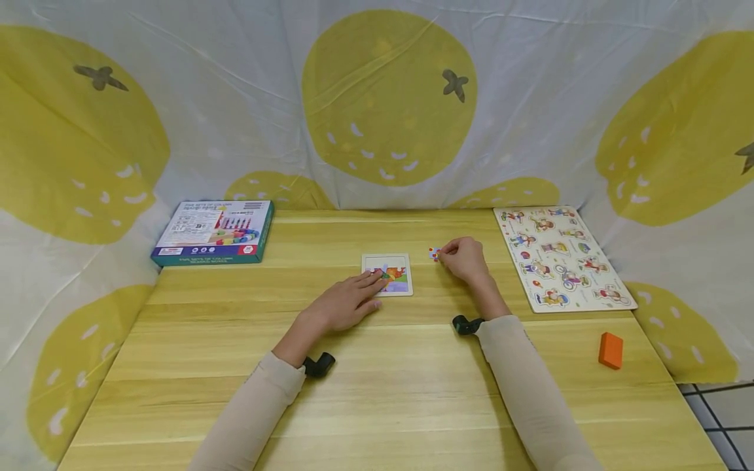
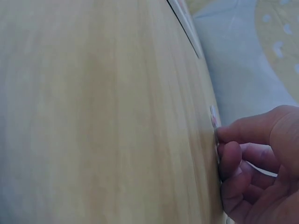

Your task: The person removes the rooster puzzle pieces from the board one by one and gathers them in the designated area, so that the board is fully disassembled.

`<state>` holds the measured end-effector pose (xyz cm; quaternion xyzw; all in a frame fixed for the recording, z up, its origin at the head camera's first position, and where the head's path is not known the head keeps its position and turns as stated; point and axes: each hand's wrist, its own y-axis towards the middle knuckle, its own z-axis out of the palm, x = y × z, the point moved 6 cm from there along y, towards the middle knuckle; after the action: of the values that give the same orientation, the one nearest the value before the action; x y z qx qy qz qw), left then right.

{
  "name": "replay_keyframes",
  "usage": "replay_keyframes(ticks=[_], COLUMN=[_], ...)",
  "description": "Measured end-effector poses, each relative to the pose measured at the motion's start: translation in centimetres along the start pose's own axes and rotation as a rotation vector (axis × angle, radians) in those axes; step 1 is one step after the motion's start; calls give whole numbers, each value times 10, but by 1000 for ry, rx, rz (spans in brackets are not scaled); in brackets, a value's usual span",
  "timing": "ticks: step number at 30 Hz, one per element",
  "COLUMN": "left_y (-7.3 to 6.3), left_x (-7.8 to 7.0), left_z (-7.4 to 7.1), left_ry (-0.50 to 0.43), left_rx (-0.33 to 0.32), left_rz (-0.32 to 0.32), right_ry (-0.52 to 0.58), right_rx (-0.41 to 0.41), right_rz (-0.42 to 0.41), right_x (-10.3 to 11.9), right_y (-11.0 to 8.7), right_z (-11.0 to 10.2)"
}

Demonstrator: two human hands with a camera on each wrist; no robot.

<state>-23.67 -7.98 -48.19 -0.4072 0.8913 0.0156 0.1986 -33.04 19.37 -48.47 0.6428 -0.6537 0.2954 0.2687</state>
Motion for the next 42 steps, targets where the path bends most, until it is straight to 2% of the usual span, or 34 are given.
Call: replay_keyframes(ticks=[2, 6, 13, 17, 23, 30, 42], left_y=[1, 1, -1, -2, -3, -2, 7], left_x=[0, -1, 0, 0, -3, -8, -19], left_z=[-3, -5, 1, 0, -2, -3, -1], left_ry=[4, 11, 30, 48, 43, 28, 63], left_rx=[-4, -26, -22, -51, -68, -99, -78], left_rz=[1, 1, 2, -4, 16, 38, 19], right_ry=[8, 91, 287, 362, 327, 279, 219], right_rx=[6, 2, -5, -11, 3, 54, 135], right_rz=[-4, -4, 71, 43, -18, -88, -179], right_x=[1, -1, -19, -20, -11, 4, 24], right_y=[1, 1, -5, -10, -16, -21, -21], right_z=[-2, -6, -12, -15, -13, 7, 36])
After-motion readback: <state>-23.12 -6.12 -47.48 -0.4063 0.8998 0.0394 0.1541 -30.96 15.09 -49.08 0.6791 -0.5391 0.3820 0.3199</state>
